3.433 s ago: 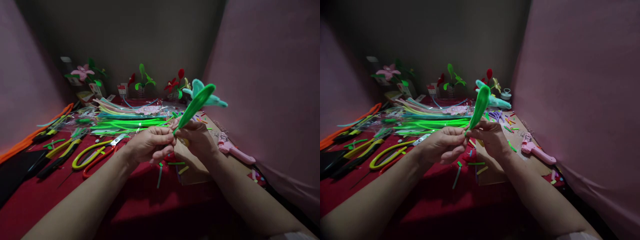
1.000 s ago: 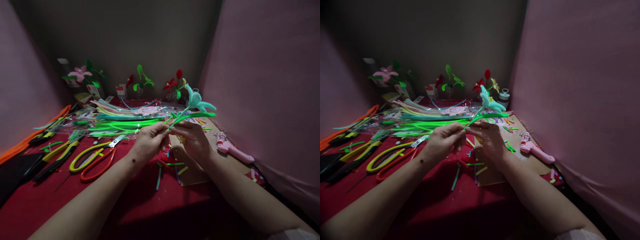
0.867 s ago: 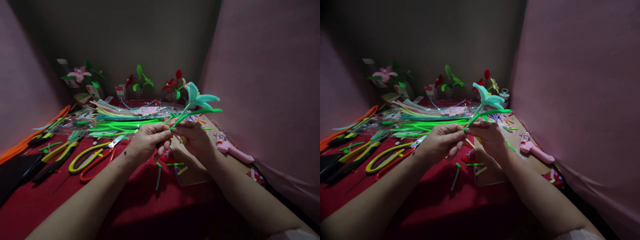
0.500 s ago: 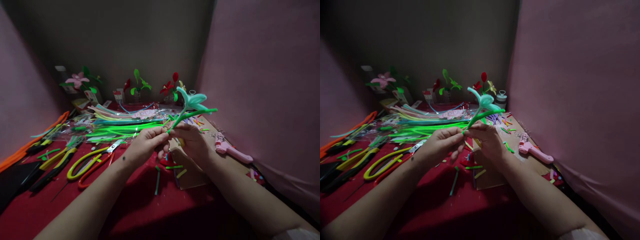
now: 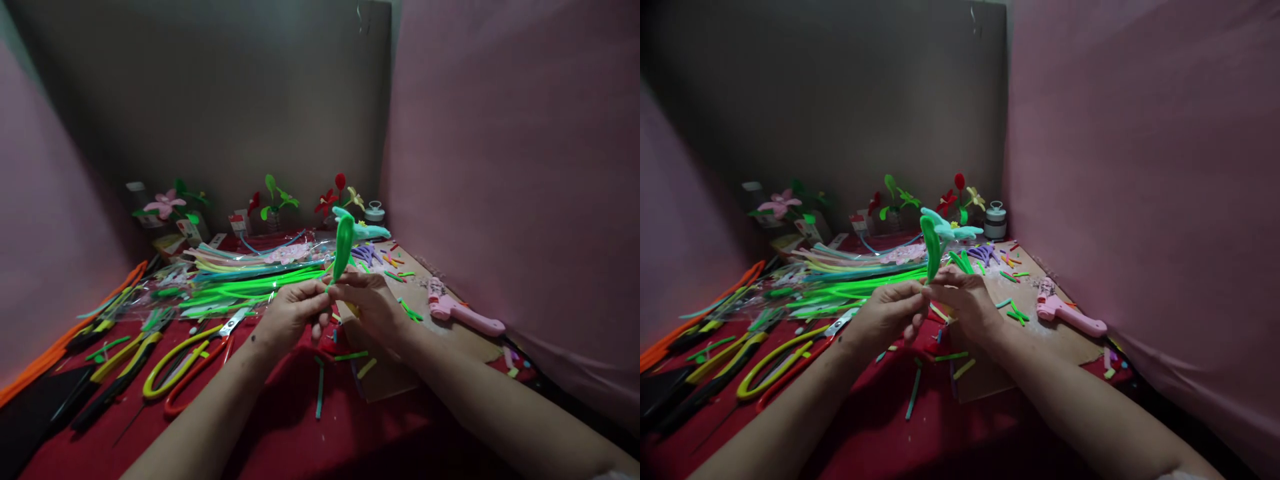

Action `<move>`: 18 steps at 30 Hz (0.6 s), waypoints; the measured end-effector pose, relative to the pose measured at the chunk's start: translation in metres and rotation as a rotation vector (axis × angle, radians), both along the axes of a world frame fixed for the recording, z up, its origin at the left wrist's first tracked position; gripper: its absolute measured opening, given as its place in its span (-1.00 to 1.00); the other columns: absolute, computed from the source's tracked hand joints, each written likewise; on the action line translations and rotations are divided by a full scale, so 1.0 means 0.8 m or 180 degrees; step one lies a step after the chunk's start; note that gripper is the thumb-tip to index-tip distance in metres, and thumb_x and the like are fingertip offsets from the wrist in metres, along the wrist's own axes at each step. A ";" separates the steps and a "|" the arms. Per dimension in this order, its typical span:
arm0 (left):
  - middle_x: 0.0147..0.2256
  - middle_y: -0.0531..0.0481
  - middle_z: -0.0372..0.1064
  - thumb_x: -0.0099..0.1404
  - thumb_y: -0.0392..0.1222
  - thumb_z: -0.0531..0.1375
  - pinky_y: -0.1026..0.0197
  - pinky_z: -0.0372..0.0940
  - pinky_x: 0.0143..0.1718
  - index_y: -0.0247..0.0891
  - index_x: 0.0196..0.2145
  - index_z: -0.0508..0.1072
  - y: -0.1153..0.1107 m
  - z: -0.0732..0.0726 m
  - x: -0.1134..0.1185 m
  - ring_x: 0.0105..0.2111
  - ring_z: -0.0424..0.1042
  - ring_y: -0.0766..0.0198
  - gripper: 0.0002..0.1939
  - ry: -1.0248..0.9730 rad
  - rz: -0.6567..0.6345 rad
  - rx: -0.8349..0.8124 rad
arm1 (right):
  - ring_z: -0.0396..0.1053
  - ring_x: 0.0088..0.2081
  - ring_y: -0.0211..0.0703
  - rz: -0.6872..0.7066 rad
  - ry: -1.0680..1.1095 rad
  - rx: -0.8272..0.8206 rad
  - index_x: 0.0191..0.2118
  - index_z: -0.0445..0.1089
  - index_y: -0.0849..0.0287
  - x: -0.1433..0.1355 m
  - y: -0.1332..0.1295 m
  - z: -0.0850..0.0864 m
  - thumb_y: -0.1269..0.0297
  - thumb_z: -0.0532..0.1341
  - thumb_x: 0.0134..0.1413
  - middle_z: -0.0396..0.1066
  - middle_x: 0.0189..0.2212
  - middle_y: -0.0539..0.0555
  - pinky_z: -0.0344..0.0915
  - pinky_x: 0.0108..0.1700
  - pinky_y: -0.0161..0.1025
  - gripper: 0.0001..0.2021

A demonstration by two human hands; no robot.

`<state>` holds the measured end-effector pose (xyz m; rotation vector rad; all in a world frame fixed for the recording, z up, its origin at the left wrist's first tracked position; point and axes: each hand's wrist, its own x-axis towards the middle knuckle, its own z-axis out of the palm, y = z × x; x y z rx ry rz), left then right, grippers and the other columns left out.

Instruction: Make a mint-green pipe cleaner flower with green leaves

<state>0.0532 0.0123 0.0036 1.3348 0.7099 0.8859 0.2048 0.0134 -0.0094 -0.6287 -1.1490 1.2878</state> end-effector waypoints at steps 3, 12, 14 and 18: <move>-0.72 0.15 0.21 0.13 -0.11 0.23 0.41 0.07 -0.84 -0.31 -0.41 0.35 -0.003 -0.006 0.000 -0.85 0.05 0.50 -0.79 -0.0564 -0.0562 -0.0380 | 0.27 -0.28 -0.23 0.0358 -0.0027 0.0205 -0.47 0.53 0.10 0.004 -0.001 -0.001 0.36 0.36 -0.24 0.34 -0.37 -0.01 0.19 -0.13 -0.20 -0.91; -0.62 0.09 0.28 0.19 -0.13 0.17 0.38 0.16 -0.61 -0.27 -0.41 0.38 -0.010 -0.001 0.011 -0.66 0.24 0.42 -0.85 0.0861 0.0883 0.1087 | 0.14 -0.48 -0.31 -0.0343 0.0276 -0.0228 -0.67 0.32 0.18 -0.004 -0.003 0.011 0.33 0.38 -0.36 0.18 -0.59 -0.10 0.12 -0.31 -0.27 -0.80; -0.63 0.12 0.25 0.17 -0.16 0.17 0.36 0.14 -0.56 -0.23 -0.41 0.40 -0.011 -0.008 0.013 -0.63 0.22 0.41 -0.90 0.1232 0.1324 0.1714 | 0.14 -0.46 -0.30 -0.0584 0.0190 -0.0176 -0.70 0.28 0.17 -0.007 -0.001 0.010 0.31 0.38 -0.37 0.16 -0.58 -0.09 0.11 -0.30 -0.27 -0.77; -0.67 0.14 0.20 0.18 -0.20 0.14 0.36 0.11 -0.59 -0.23 -0.48 0.38 -0.010 -0.015 0.016 -0.68 0.18 0.41 -0.89 0.1078 0.1241 0.1559 | 0.16 -0.40 -0.27 -0.0634 -0.0080 -0.0070 -0.62 0.34 0.17 -0.006 0.000 0.004 0.24 0.36 -0.32 0.19 -0.54 -0.07 0.11 -0.28 -0.27 -0.80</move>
